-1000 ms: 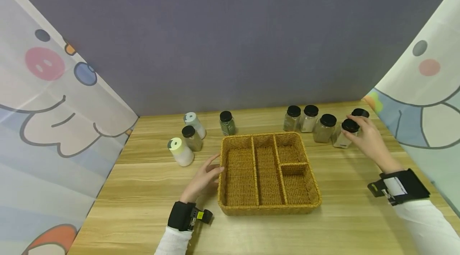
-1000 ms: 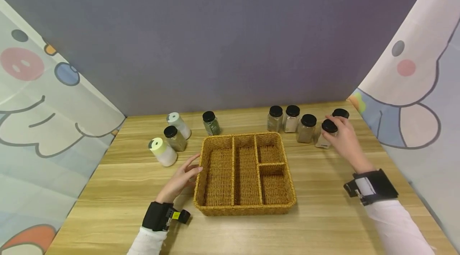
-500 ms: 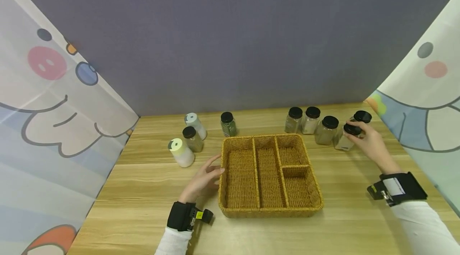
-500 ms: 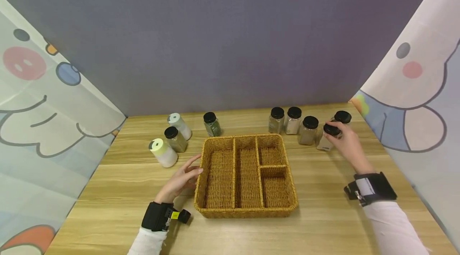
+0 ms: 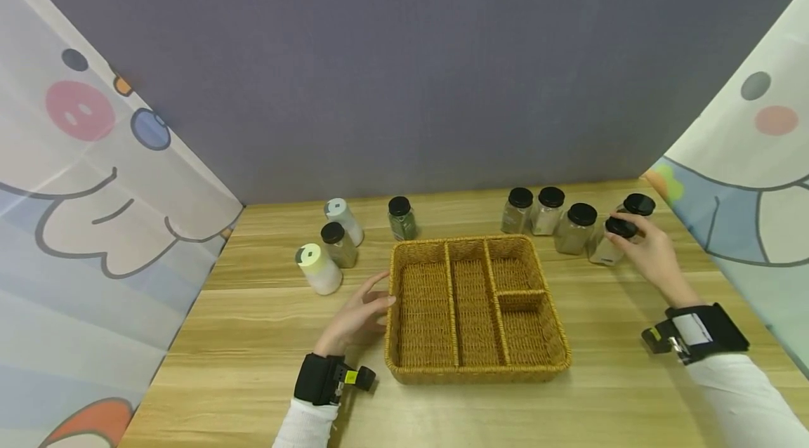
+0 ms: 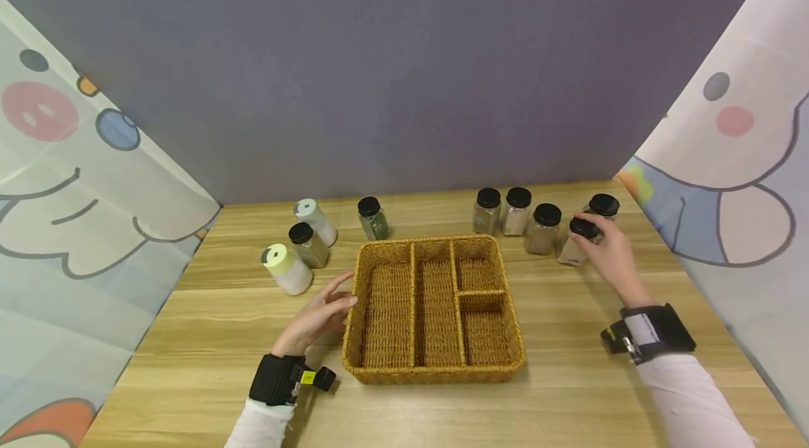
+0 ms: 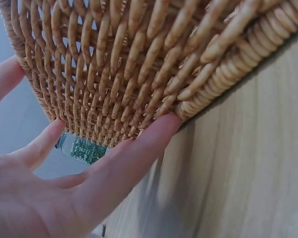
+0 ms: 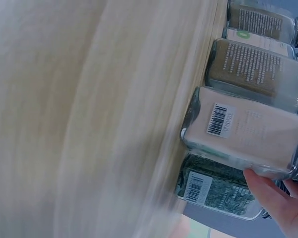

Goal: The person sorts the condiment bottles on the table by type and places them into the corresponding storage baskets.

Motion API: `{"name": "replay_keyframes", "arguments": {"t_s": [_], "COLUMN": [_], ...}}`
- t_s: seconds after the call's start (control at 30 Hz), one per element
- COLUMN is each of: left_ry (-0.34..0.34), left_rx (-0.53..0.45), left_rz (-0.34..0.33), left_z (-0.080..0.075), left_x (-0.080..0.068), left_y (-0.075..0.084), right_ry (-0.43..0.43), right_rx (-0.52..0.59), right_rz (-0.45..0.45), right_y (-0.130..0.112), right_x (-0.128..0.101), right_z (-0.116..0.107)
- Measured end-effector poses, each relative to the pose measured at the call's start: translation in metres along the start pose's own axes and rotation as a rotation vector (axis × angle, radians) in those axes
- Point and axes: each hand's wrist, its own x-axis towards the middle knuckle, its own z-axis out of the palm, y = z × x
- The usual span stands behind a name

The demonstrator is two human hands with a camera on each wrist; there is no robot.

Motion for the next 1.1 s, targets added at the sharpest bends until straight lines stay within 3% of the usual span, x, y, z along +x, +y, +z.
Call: {"name": "replay_keyframes", "arguments": {"t_s": [0.33, 0.77, 1.1], "left_ry": [0.000, 0.000, -0.013], "left_rx": [-0.040, -0.045, -0.044], "left_rz": [-0.028, -0.044, -0.009], "left_z": [-0.008, -0.007, -0.006], "left_x": [0.011, 0.010, 0.008], "left_y": [-0.016, -0.014, -0.012], "right_ry": [-0.015, -0.002, -0.012], "right_rx": [-0.035, -0.061, -0.067], "right_rz": [0.017, -0.117, -0.176], "right_y": [-0.009, -0.035, -0.071], "right_x": [0.001, 0.004, 0.003], "right_z": [-0.007, -0.019, -0.021]}}
